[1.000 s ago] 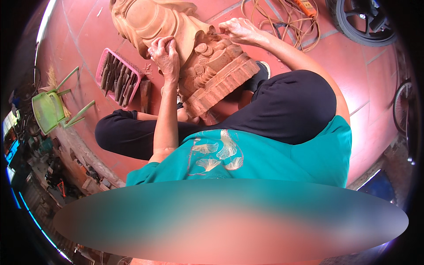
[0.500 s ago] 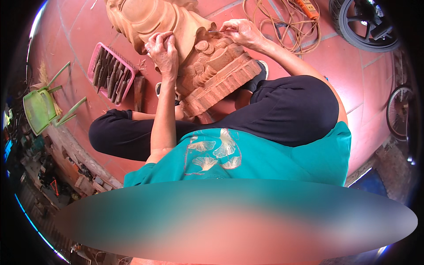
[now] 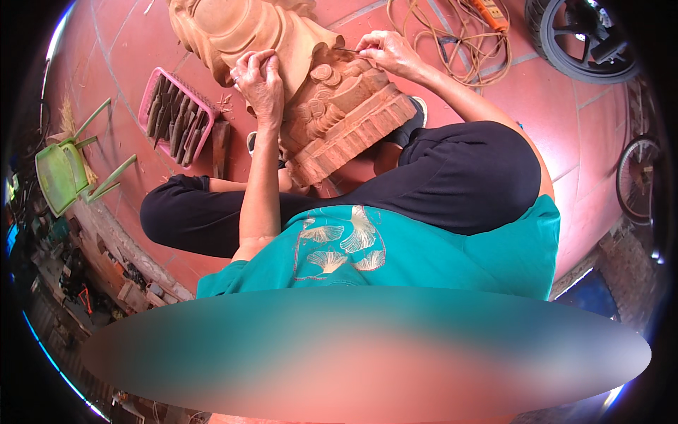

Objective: The person sits on the floor and carves a wooden sculpture using a small chisel. They repeatedly chip away at the surface of the wood, focusing on refining the details of the figure's upper body.

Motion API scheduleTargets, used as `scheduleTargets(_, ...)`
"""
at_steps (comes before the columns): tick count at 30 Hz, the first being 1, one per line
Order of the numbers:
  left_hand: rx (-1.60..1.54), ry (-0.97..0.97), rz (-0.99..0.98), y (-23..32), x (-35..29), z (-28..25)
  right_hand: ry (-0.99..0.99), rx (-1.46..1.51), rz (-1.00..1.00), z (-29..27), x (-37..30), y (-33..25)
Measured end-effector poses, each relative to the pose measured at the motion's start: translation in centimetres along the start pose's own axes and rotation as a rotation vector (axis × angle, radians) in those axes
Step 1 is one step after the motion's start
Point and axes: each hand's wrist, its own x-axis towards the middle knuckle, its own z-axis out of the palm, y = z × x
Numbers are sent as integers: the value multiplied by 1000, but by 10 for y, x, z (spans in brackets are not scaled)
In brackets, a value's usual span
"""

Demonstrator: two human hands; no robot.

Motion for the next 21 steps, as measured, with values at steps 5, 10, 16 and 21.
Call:
scheduleTargets(5, -8, 3, -4, 1, 0, 1, -146, 344, 173, -6, 0, 2)
scheduleTargets(10, -13, 3, -5, 2, 0, 0, -145, 298, 157, -3, 1, 8)
scheduleTargets(16, -20, 13, 5, 1, 1, 0, 99, -269, -152, 5, -2, -3)
scheduleTargets(21, -2, 25, 24, 3, 0, 0, 79, -671, -185, 12, -8, -33)
